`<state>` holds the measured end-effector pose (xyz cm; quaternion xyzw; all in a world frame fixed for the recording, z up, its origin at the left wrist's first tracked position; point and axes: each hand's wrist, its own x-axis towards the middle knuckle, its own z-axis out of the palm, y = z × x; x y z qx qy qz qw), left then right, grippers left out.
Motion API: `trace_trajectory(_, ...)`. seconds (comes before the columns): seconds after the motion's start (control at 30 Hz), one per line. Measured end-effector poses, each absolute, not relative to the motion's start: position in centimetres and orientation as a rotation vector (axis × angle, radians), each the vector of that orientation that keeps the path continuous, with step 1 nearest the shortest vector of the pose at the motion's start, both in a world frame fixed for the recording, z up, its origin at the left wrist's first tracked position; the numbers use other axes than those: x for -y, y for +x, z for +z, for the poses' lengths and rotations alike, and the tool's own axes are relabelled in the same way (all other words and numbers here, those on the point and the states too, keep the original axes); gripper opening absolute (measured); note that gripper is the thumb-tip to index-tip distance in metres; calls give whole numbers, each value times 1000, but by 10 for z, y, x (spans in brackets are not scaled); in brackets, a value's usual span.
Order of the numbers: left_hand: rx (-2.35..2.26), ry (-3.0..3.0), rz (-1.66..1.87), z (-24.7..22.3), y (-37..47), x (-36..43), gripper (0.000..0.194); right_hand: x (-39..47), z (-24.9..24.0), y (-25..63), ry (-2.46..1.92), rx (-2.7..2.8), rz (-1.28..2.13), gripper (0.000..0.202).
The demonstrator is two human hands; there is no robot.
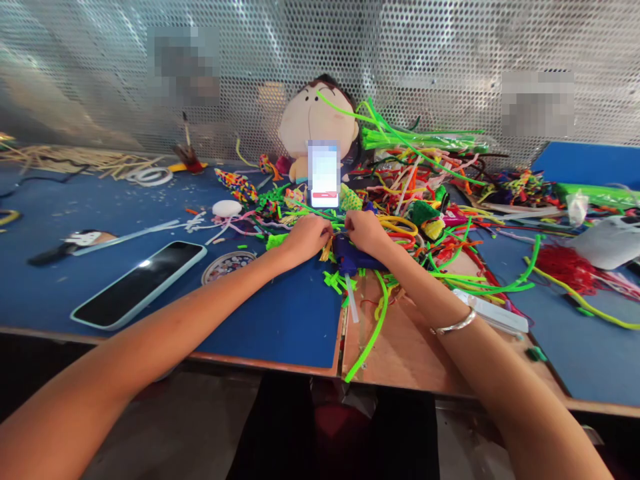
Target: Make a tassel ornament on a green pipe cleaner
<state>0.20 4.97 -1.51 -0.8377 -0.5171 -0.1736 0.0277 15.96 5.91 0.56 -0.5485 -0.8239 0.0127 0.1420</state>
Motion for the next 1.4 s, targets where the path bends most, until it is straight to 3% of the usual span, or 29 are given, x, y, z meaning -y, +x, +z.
trace_trajectory(1.4,1542,-2518,-522,-23,0,-54,30,-54,8,156,-1647,2462,-32,33)
